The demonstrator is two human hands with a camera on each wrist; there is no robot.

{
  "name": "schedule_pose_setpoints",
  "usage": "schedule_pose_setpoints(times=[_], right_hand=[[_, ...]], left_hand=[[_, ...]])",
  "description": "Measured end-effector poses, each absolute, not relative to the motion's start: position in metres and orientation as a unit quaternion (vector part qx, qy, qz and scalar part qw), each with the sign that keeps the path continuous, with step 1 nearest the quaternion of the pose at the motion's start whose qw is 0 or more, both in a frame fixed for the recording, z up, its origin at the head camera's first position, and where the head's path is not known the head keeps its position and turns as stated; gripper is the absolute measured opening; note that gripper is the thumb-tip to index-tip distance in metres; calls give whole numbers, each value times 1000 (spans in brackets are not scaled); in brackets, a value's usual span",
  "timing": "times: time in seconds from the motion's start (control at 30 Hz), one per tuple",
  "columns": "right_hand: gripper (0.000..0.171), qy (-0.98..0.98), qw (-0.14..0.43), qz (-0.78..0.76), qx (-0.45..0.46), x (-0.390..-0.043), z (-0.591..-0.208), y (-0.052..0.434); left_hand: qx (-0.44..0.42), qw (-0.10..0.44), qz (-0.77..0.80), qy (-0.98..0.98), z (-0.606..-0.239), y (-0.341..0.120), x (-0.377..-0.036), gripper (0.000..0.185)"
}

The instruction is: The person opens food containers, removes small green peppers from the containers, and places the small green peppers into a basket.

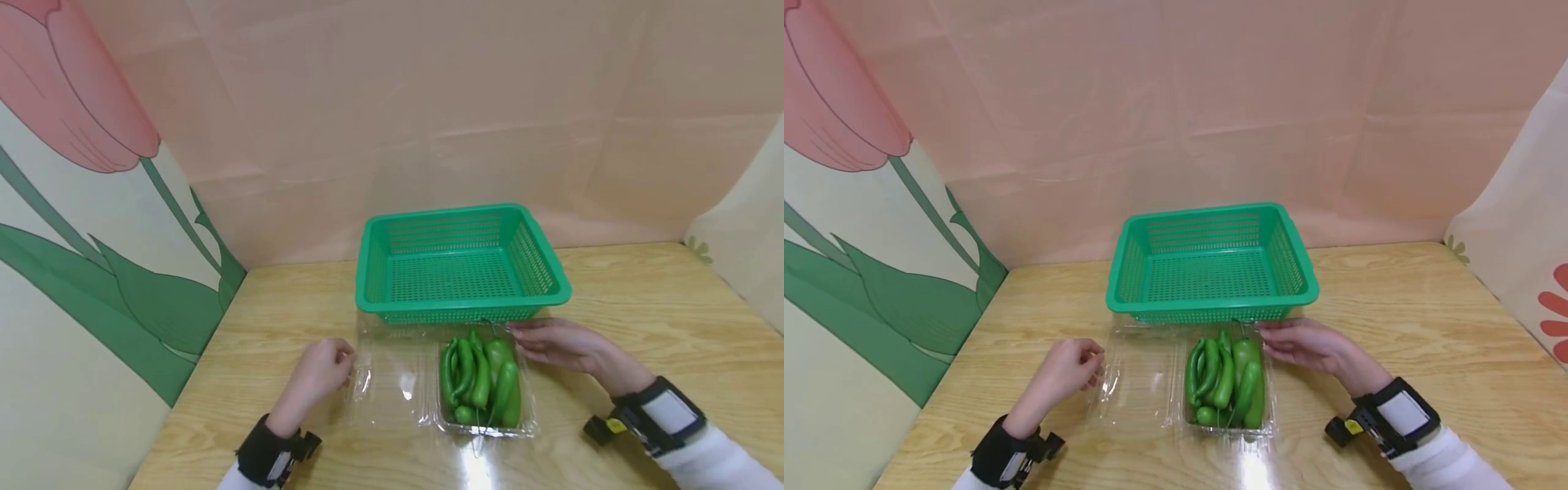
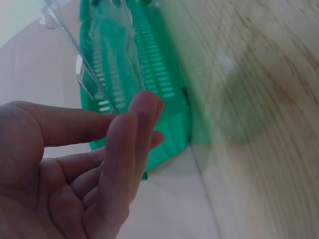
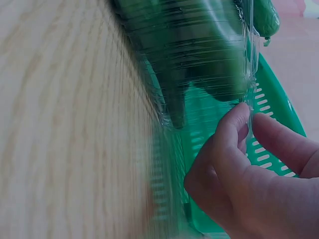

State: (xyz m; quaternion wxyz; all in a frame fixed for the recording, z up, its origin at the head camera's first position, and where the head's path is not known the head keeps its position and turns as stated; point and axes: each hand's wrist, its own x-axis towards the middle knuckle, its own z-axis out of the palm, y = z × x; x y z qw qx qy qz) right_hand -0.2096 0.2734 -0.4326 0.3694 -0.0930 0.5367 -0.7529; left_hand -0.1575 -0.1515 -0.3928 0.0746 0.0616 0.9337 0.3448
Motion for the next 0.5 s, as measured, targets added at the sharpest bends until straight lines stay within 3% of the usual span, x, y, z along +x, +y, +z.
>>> schedule_pose_setpoints(times=[0.5], right_hand=[[23, 562, 325, -759, -41, -214, -434, 268]], left_hand=[[54, 113, 294, 947, -412, -148, -172, 15]])
